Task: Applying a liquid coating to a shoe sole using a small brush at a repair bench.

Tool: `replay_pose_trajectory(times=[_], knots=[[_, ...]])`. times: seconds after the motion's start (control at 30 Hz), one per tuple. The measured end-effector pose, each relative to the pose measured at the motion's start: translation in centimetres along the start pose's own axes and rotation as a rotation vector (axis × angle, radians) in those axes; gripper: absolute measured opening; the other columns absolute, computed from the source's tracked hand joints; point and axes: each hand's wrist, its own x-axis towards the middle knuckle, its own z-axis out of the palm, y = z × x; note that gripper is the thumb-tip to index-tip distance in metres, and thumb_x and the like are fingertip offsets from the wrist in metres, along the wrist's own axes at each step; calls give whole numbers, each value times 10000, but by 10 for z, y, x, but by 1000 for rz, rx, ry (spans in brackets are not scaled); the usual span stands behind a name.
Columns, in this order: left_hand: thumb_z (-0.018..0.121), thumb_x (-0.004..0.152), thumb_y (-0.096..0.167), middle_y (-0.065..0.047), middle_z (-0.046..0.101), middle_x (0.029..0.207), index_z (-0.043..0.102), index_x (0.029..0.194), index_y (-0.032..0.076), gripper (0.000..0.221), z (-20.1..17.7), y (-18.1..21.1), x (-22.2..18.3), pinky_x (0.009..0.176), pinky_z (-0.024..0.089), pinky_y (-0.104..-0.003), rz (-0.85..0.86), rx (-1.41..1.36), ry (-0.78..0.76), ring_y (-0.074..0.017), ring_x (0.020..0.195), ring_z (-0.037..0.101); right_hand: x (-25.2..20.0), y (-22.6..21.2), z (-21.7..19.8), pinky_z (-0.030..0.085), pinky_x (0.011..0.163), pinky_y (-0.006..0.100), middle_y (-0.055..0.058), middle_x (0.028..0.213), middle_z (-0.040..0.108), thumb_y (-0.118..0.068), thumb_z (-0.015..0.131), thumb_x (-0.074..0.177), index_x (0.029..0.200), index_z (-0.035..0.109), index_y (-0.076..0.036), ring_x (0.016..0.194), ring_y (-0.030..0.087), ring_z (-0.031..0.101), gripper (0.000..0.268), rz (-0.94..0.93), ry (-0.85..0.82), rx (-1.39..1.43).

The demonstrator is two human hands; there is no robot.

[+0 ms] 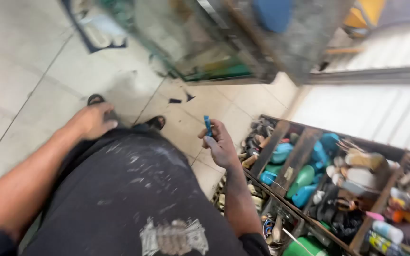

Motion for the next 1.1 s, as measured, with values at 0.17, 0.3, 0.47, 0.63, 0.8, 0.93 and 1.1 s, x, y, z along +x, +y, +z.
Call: replay_pose_trajectory(times=[0.17, 0.3, 0.47, 0.63, 0.8, 0.93, 1.1], knots=[[687, 890, 327, -117, 628, 1431, 499, 1501, 142, 665, -89, 131, -19, 1070, 512, -447, 139, 59, -86, -317, 1268, 647, 6, -101, -69, 590, 854, 448, 226, 1071, 688, -96, 530, 1103, 1412, 523, -24, 948, 331, 679, 317, -593, 39, 712], [707, 866, 377, -116, 666, 1346, 534, 1443, 121, 654, -146, 186, -10, 1011, 520, -486, 442, 217, 139, -343, 1192, 645, 22, -128, -108, 474, 585, 293, 136, 812, 501, -174, 582, 1086, 1359, 530, -78, 624, 172, 412, 295, -597, 285, 613], [685, 892, 305, -112, 668, 1344, 581, 1428, 103, 583, -233, 305, 14, 1046, 506, -488, 714, 359, 314, -306, 1221, 620, 40, -177, -122, 405, 550, 282, 56, 804, 518, -85, 659, 988, 1191, 553, -56, 601, 124, 424, 231, -475, 541, 1], [743, 741, 118, -209, 627, 1390, 625, 1389, 43, 663, -280, 371, 106, 1108, 423, -520, 1021, 463, 375, -381, 1294, 555, 81, -233, -123, 497, 671, 314, 52, 919, 646, -134, 753, 896, 1078, 678, -65, 755, 169, 611, 209, -356, 657, -739], [713, 865, 205, -135, 580, 1430, 562, 1383, 148, 542, -296, 407, 142, 1029, 422, -605, 804, 851, 153, -328, 1299, 546, 102, -244, -140, 426, 671, 372, 82, 977, 549, -115, 569, 1018, 1239, 601, -48, 752, 203, 510, 233, -345, 643, -649], [695, 858, 171, -132, 594, 1287, 511, 1408, 193, 581, -305, 428, 144, 892, 488, -550, 722, 892, 153, -337, 1145, 559, 104, -227, -175, 440, 747, 316, 49, 940, 544, -51, 598, 990, 1190, 637, -21, 830, 172, 517, 205, -376, 684, -507], [697, 837, 98, -168, 553, 1181, 638, 1250, 172, 423, -315, 455, 130, 769, 556, -487, 587, 939, 86, -377, 791, 712, 89, -202, -212, 373, 659, 289, -13, 794, 481, -191, 602, 998, 1263, 622, -83, 691, 101, 429, 287, -317, 748, -138]])
